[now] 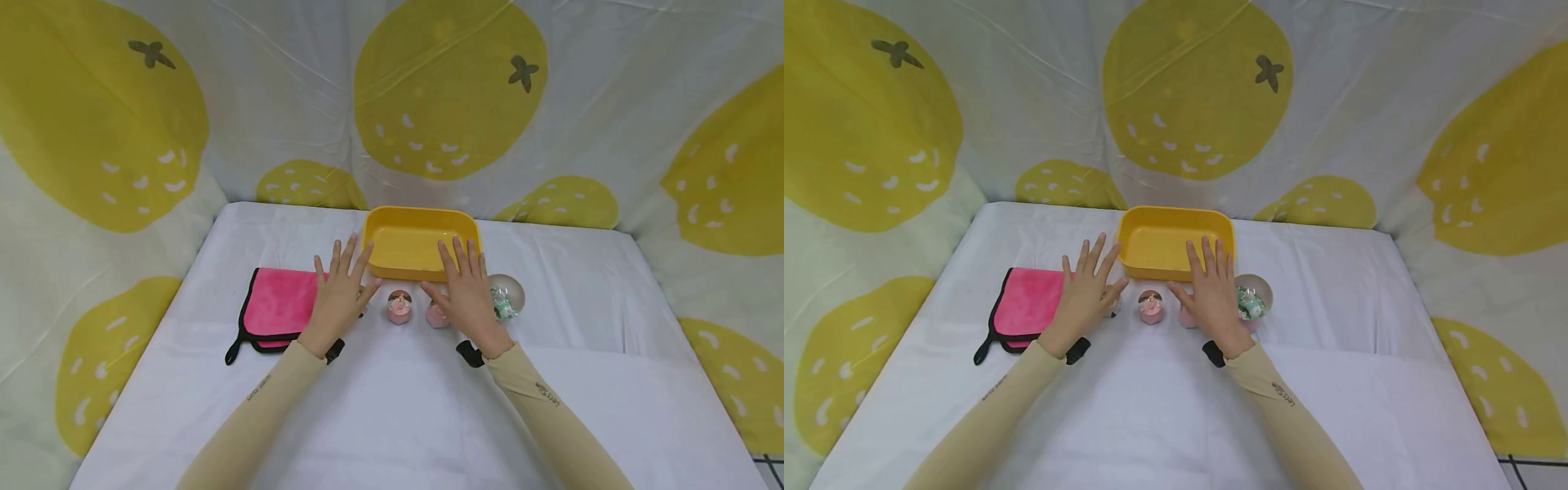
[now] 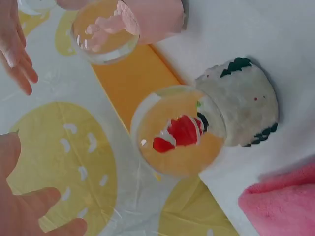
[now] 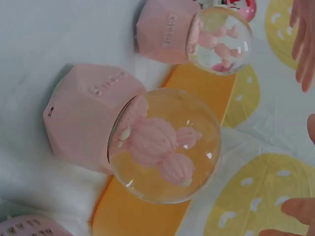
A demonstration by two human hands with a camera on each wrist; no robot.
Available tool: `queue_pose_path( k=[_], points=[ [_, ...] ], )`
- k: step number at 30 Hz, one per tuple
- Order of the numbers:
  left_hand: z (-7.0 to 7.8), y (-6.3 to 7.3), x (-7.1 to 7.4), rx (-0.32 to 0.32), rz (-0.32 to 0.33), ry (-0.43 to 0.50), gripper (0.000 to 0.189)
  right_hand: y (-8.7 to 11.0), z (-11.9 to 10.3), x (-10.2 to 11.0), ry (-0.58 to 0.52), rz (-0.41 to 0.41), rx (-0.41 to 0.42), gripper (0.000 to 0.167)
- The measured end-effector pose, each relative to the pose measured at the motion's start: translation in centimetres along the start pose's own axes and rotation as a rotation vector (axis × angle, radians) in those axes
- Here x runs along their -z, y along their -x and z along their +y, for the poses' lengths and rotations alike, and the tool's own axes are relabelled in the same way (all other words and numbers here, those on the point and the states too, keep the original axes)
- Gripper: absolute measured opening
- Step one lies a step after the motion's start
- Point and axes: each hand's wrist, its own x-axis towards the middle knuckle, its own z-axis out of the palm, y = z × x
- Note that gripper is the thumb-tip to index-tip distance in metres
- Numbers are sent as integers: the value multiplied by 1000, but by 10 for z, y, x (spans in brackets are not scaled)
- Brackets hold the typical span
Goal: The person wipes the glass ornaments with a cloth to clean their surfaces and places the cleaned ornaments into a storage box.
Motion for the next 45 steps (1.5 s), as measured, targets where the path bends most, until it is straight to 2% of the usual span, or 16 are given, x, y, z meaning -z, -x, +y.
queue_pose_path(
  k=[7, 13, 16, 22, 28, 36, 38, 45],
  points=[
    [-19, 5, 25, -61, 46, 241, 66, -2, 0, -1, -191, 81, 55, 84],
    [-42, 11, 41, -71, 78, 425, 63, -3, -9, -6, -406, 114, 63, 87],
    [-56, 16, 45, -46, 69, 487, 62, -3, -15, -10, -458, 144, 83, 87],
    [-78, 26, 47, 56, -33, 609, 58, -3, -31, -19, -586, 188, 93, 84],
    [-96, 35, 38, 111, -125, 595, 56, 0, -51, -30, -676, 235, 101, 75],
    [-116, 44, 19, 195, -253, 601, 65, 6, -77, -50, -773, 266, 116, 73],
    [-121, 45, 13, 189, -282, 603, 69, 7, -82, -55, -793, 267, 121, 72],
    [-126, 47, -2, 81, -337, 558, 80, 10, -95, -64, -821, 232, 108, 69]
  ],
)
